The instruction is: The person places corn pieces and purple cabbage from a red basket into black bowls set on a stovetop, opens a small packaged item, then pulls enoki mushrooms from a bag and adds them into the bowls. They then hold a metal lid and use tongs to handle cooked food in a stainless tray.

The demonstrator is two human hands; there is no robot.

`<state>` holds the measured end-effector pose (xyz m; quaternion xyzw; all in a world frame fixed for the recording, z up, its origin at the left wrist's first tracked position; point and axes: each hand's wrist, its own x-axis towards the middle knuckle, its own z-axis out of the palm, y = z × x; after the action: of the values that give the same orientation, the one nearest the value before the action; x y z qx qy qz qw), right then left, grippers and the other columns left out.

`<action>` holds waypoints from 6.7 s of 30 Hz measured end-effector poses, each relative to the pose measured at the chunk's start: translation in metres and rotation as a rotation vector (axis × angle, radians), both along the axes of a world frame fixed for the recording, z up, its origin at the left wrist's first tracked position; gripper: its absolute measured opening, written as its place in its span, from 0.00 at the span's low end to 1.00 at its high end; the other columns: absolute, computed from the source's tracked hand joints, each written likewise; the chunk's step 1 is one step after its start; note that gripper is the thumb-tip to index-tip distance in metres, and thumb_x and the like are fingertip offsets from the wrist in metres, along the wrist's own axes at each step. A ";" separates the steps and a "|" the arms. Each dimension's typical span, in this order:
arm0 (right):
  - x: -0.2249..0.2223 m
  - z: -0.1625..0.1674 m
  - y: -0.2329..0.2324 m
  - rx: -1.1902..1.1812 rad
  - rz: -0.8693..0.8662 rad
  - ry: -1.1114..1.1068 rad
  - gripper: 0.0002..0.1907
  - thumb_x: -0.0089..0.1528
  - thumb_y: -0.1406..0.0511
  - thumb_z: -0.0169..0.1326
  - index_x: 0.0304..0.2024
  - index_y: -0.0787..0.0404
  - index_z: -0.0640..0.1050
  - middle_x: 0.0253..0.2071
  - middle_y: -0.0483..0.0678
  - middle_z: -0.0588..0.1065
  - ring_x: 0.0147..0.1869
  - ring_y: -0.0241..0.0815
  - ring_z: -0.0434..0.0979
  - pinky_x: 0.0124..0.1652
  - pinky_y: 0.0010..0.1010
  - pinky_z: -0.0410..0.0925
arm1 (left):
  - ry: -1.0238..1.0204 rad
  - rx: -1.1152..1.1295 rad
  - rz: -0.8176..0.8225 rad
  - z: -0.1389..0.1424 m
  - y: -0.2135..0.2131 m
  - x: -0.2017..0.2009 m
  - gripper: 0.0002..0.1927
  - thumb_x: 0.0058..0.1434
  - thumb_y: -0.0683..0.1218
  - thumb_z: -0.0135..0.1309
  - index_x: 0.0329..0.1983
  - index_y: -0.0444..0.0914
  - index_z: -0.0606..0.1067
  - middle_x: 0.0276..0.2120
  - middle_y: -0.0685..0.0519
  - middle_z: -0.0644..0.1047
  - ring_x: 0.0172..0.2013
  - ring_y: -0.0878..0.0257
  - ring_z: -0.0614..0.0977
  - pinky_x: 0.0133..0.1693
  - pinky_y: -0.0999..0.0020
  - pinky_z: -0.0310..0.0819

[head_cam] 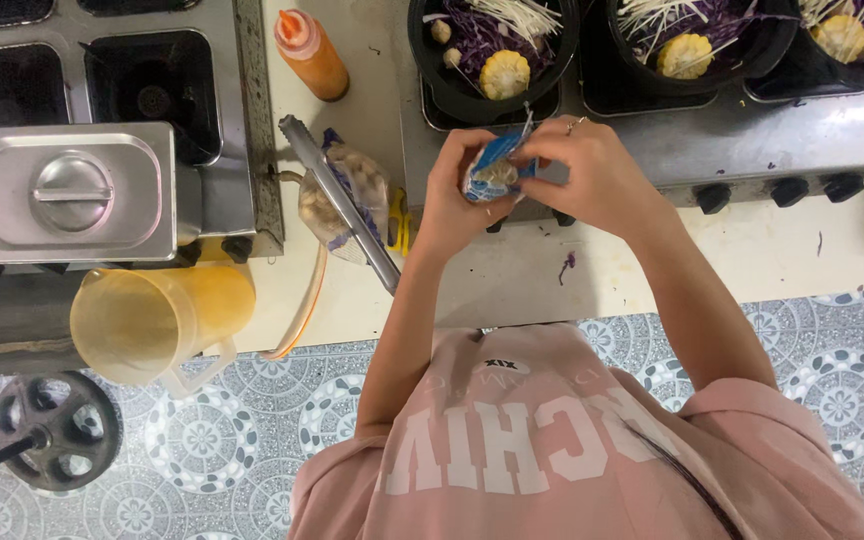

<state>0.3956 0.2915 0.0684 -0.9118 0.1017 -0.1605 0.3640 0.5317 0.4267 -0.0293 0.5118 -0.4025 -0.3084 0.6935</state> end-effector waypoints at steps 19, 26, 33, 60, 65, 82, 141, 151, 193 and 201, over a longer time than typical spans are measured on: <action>-0.041 0.000 -0.043 0.320 -0.141 -0.187 0.10 0.60 0.76 0.61 0.45 0.67 0.81 0.43 0.51 0.80 0.40 0.36 0.79 0.42 0.25 0.72 | 0.093 0.042 -0.082 0.020 -0.049 -0.016 0.27 0.52 0.33 0.66 0.53 0.36 0.71 0.44 0.57 0.77 0.46 0.70 0.77 0.49 0.72 0.75; -0.042 0.023 -0.117 0.134 -0.133 0.015 0.14 0.55 0.71 0.68 0.43 0.65 0.83 0.38 0.50 0.80 0.36 0.39 0.82 0.36 0.26 0.73 | -0.017 0.077 0.017 0.047 -0.119 -0.025 0.27 0.49 0.35 0.68 0.51 0.36 0.71 0.41 0.58 0.78 0.43 0.71 0.79 0.47 0.74 0.75; -0.038 0.004 -0.244 0.257 -0.150 -0.002 0.10 0.59 0.70 0.67 0.42 0.68 0.83 0.34 0.48 0.80 0.36 0.32 0.79 0.36 0.25 0.71 | -0.337 0.132 0.119 0.064 -0.221 -0.012 0.24 0.48 0.39 0.71 0.47 0.36 0.74 0.36 0.54 0.80 0.39 0.70 0.80 0.44 0.70 0.77; 0.025 -0.047 -0.402 0.342 -0.054 -0.130 0.07 0.61 0.74 0.64 0.42 0.68 0.84 0.37 0.49 0.82 0.40 0.33 0.81 0.42 0.23 0.75 | -0.223 0.311 0.279 0.027 -0.386 0.033 0.17 0.46 0.44 0.71 0.33 0.36 0.75 0.29 0.55 0.82 0.30 0.70 0.81 0.37 0.70 0.76; 0.033 -0.053 -0.414 0.404 -0.108 -0.189 0.06 0.61 0.74 0.65 0.41 0.68 0.84 0.39 0.50 0.82 0.41 0.34 0.83 0.44 0.24 0.77 | -0.294 0.325 0.389 0.036 -0.396 0.027 0.14 0.49 0.42 0.66 0.35 0.34 0.74 0.30 0.48 0.83 0.33 0.59 0.85 0.38 0.65 0.78; 0.041 -0.082 -0.483 0.578 -0.393 -0.535 0.05 0.61 0.77 0.64 0.41 0.73 0.84 0.36 0.50 0.82 0.38 0.36 0.83 0.42 0.24 0.76 | -0.389 0.537 0.437 0.040 -0.392 0.051 0.18 0.48 0.43 0.63 0.43 0.35 0.76 0.35 0.42 0.84 0.40 0.47 0.86 0.44 0.60 0.78; -0.134 0.017 -0.317 -0.151 -0.061 -0.097 0.11 0.53 0.75 0.65 0.39 0.64 0.82 0.37 0.51 0.78 0.38 0.49 0.79 0.37 0.36 0.71 | -0.307 0.037 0.008 0.047 -0.333 -0.119 0.32 0.48 0.36 0.71 0.55 0.39 0.69 0.47 0.53 0.73 0.50 0.63 0.78 0.54 0.68 0.74; -0.162 -0.008 -0.370 0.366 -0.144 -0.196 0.07 0.63 0.75 0.63 0.44 0.70 0.81 0.40 0.50 0.79 0.42 0.33 0.80 0.39 0.22 0.73 | -0.263 0.221 0.055 0.046 -0.363 -0.130 0.20 0.51 0.41 0.72 0.44 0.37 0.75 0.37 0.55 0.80 0.38 0.69 0.81 0.44 0.71 0.77; -0.133 -0.111 -0.618 0.678 -0.614 -0.732 0.04 0.64 0.75 0.64 0.40 0.70 0.81 0.35 0.52 0.81 0.37 0.39 0.83 0.40 0.29 0.77 | -0.331 0.389 0.317 0.024 -0.486 -0.118 0.13 0.53 0.45 0.64 0.37 0.32 0.76 0.30 0.45 0.83 0.32 0.53 0.86 0.38 0.64 0.77; -0.109 -0.127 -0.605 -0.037 -0.468 -0.329 0.09 0.60 0.72 0.63 0.42 0.67 0.82 0.45 0.52 0.81 0.48 0.42 0.82 0.46 0.31 0.74 | -0.237 0.397 0.261 0.034 -0.475 -0.119 0.11 0.54 0.44 0.65 0.35 0.33 0.76 0.28 0.51 0.83 0.28 0.68 0.81 0.36 0.69 0.76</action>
<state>0.2862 -0.3132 -0.0582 -0.8317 0.2459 -0.3878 0.3122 0.4130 -0.0480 0.0049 0.7180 -0.3430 -0.2272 0.5614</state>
